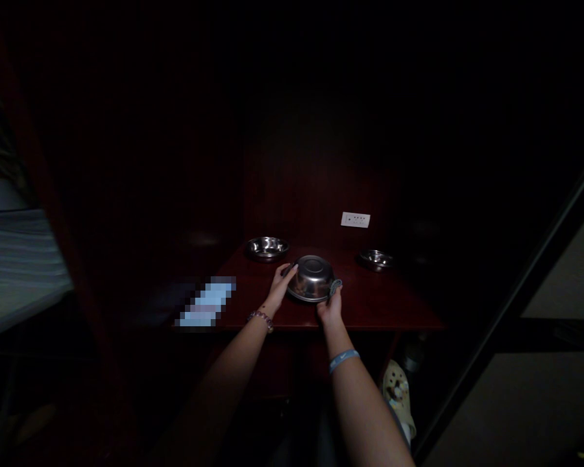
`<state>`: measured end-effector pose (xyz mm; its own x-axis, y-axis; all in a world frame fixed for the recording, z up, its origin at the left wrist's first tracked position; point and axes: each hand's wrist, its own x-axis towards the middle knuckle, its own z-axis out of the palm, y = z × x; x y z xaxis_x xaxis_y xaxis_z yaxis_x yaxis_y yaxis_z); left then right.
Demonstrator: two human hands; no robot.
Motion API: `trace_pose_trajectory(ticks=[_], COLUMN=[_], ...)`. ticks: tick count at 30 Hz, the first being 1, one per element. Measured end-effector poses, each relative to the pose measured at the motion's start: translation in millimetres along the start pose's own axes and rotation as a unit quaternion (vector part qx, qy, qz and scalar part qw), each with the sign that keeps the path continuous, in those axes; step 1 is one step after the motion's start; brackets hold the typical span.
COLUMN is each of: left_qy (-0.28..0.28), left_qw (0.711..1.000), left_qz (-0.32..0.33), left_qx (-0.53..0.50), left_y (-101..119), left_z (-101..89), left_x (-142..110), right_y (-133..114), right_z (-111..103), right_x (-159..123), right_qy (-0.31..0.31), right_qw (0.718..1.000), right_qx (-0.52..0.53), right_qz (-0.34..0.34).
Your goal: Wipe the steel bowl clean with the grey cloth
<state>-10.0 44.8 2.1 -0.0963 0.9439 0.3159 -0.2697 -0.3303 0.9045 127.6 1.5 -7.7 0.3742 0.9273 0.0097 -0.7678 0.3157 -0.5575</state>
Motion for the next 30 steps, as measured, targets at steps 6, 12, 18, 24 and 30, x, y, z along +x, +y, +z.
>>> trace_pose_trajectory(ticks=[6,12,18,24,30], left_qy=[0.018,0.012,0.011,0.005,0.004], left_qw=[1.000,1.000,1.000,1.000,1.000], left_qz=[-0.015,-0.008,-0.005,-0.004,-0.004], left_qx=[-0.001,-0.006,-0.006,-0.007,-0.005], left_y=[-1.0,0.1,2.7,-0.3,-2.5], left_z=[-0.4,0.6,1.3,0.1,-0.2], left_x=[-0.6,-0.9,-2.9,-0.8,1.7], right_y=[-2.2,-2.4,-2.4,-3.2,-3.8], right_z=[1.5,1.2,1.1,2.2,2.9], right_x=[-2.3,-3.1,-3.5,-3.9,-3.9], right_qy=[0.014,0.022,0.018,0.010,0.009], right_qw=[1.000,1.000,1.000,1.000,1.000], right_qx=[0.004,-0.015,-0.011,0.004,0.007], right_qz=[0.000,-0.009,-0.004,-0.002,0.003])
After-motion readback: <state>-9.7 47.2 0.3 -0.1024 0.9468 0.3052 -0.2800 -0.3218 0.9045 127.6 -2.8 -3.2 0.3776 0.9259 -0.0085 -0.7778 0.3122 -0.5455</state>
